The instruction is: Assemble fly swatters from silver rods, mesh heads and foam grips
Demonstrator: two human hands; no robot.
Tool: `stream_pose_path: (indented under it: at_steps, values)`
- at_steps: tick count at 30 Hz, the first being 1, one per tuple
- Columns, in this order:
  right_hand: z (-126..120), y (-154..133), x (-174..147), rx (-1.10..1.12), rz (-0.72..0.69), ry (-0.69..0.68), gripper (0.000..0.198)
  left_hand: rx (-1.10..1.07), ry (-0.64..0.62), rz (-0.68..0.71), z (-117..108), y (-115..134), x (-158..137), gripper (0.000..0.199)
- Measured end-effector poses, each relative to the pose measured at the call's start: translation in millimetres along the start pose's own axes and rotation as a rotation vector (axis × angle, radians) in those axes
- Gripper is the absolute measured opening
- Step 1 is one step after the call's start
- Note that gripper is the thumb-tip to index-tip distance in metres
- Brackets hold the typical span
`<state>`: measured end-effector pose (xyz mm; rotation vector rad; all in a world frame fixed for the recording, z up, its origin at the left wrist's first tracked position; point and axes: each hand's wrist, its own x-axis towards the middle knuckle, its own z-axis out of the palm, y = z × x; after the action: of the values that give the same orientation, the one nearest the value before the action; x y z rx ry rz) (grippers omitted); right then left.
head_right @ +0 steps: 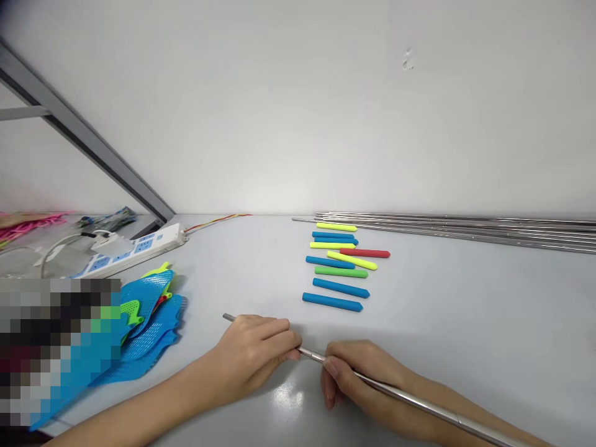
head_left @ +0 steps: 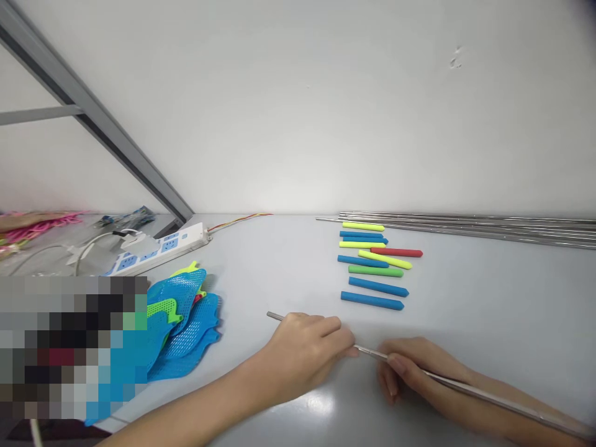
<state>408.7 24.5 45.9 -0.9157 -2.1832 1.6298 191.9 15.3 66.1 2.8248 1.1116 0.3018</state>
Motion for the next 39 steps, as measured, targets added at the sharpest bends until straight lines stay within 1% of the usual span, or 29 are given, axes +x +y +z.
stream_pose_path:
  at_steps: [3,5,11,18,21,24,30,39]
  values:
    - [0,0,-2,-0.086,-0.019,-0.027,0.046,0.016,0.014,0.031,1,4,-1,0.026]
    - [0,0,-4,-0.103,-0.037,-0.036,0.044,0.026,0.026,0.038,2,6,-1,0.026]
    - [0,2,-4,-0.102,-0.047,-0.043,0.044,0.057,0.049,0.037,4,8,-1,0.026]
    - [-1,0,-3,-0.110,-0.038,-0.052,0.044,0.027,0.030,0.016,5,10,-2,0.024]
    - [0,0,-4,-0.114,-0.033,-0.060,0.044,0.023,0.059,0.019,7,11,-2,0.024]
    - [1,3,-3,-0.099,-0.059,-0.053,0.046,0.016,0.084,0.019,7,12,-1,0.024]
    - [1,6,-3,-0.112,-0.070,-0.055,0.045,0.020,0.077,0.023,7,13,-1,0.024]
    - [-2,-2,-2,-0.143,-0.035,-0.081,0.043,0.029,0.052,0.012,10,13,-4,0.021]
